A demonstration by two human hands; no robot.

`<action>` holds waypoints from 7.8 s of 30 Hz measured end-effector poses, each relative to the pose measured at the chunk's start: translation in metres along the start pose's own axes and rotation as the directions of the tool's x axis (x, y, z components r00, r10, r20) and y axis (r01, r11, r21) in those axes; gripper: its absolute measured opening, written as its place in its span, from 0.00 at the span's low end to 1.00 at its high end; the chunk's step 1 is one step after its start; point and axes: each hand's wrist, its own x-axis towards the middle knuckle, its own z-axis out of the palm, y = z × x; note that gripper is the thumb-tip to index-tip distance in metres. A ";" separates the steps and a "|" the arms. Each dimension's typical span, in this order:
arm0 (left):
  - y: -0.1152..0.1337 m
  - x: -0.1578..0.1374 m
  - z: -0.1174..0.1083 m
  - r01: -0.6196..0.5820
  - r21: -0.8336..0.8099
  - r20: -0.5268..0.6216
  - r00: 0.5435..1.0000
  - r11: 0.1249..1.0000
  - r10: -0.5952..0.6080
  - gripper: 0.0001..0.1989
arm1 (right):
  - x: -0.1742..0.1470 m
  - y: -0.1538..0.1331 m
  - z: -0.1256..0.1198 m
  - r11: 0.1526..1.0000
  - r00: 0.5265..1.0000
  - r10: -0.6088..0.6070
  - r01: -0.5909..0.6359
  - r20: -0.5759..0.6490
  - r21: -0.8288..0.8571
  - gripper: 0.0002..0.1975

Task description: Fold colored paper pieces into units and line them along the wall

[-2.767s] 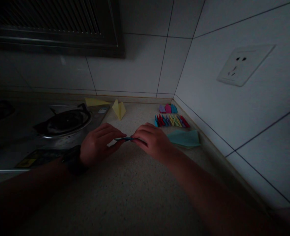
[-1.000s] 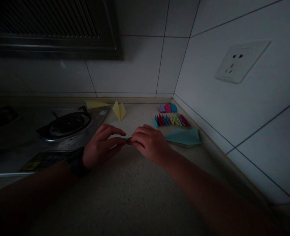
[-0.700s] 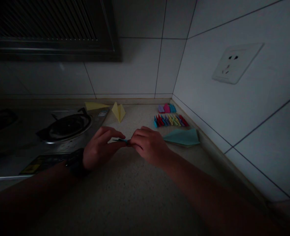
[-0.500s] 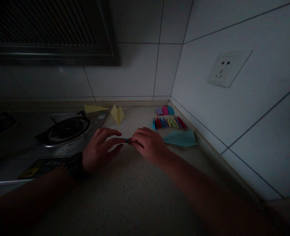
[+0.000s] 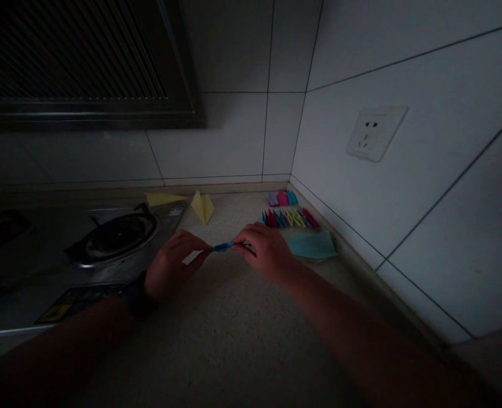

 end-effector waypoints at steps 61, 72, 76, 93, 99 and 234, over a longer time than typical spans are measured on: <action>-0.010 -0.004 0.008 0.556 -0.097 0.584 0.704 0.826 -0.405 0.14 | -0.004 0.015 0.006 0.632 0.808 0.564 -0.289 0.171 -0.719 0.21; -0.009 -0.003 0.007 0.468 -0.078 0.571 0.745 0.880 -0.345 0.13 | -0.005 0.016 0.008 0.626 0.815 0.551 -0.264 0.178 -0.734 0.19; -0.010 -0.003 0.008 0.444 -0.075 0.574 0.751 0.893 -0.325 0.12 | -0.003 0.015 0.008 0.629 0.803 0.564 -0.269 0.190 -0.730 0.20; -0.009 -0.001 0.007 0.410 -0.097 0.588 0.759 0.907 -0.280 0.13 | -0.005 0.020 0.012 0.644 0.822 0.530 -0.231 0.207 -0.730 0.18; -0.010 -0.003 0.008 0.406 -0.087 0.587 0.759 0.910 -0.283 0.12 | -0.004 0.020 0.011 0.637 0.814 0.540 -0.230 0.213 -0.735 0.16; -0.035 0.016 0.009 0.529 -0.786 0.242 0.739 0.319 -0.629 0.09 | -0.003 0.034 0.007 0.649 0.822 0.554 -0.526 0.133 0.550 0.14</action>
